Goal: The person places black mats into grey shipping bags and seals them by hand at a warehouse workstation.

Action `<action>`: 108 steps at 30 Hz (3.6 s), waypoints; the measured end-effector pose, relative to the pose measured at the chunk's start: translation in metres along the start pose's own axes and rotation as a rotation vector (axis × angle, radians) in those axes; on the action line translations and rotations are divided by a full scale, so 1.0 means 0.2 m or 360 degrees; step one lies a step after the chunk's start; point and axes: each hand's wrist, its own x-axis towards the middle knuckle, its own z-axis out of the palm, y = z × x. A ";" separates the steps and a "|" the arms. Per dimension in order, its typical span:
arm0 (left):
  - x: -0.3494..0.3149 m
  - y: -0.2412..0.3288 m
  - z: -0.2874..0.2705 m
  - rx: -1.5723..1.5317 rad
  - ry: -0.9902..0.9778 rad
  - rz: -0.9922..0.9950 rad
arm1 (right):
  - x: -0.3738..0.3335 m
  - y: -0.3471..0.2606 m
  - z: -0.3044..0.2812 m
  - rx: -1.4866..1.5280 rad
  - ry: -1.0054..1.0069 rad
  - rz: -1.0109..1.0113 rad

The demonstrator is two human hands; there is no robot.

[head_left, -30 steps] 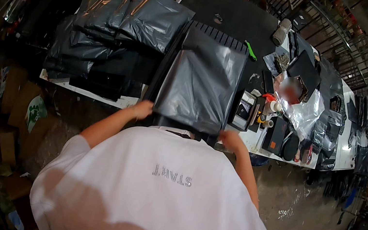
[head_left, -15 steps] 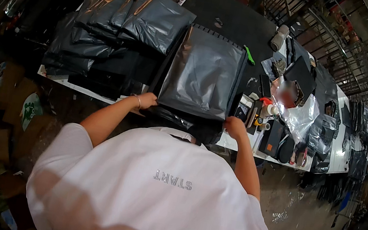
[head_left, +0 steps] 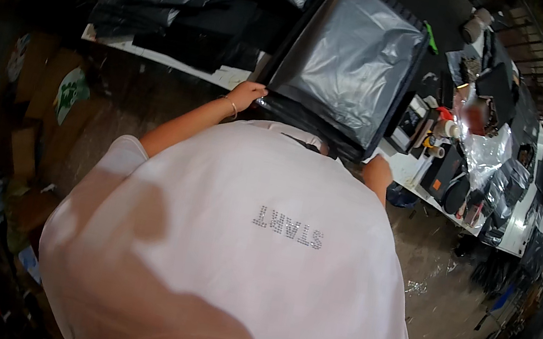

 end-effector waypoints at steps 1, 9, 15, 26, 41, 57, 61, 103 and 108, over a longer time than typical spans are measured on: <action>-0.09 -0.02 0.00 -0.0284 0.0078 -0.0195 | -0.02 -0.16 -0.13 0.0120 0.0367 0.0114; -0.21 0.06 -0.03 0.0136 0.0048 0.0069 | 0.19 -0.98 -0.41 0.1182 0.0171 -0.1118; -0.20 0.18 -0.09 0.0054 -0.0297 -0.0111 | 0.24 -1.22 -0.22 0.1099 0.0170 -0.1290; -0.10 0.33 -0.16 0.1593 0.0292 0.1052 | -0.75 0.55 0.63 -0.0391 -0.1232 0.1084; 0.09 0.49 0.00 0.1286 0.0248 0.1097 | 0.15 -0.02 -0.03 0.1194 0.0490 -0.0077; 0.53 0.53 0.14 0.0842 0.0784 0.0333 | 0.09 -0.19 -0.16 0.0827 0.1009 -0.0880; 0.38 1.11 0.04 0.0458 0.0716 0.0907 | 0.15 0.12 -0.04 0.0795 0.1308 -0.0027; 0.07 0.86 0.29 0.1686 -0.0193 0.0870 | 0.10 -0.43 -0.51 0.0730 0.0265 -0.0461; -0.15 1.37 0.08 0.1662 -0.0515 0.0880 | -0.15 -0.39 -1.14 0.1073 -0.0402 -0.0699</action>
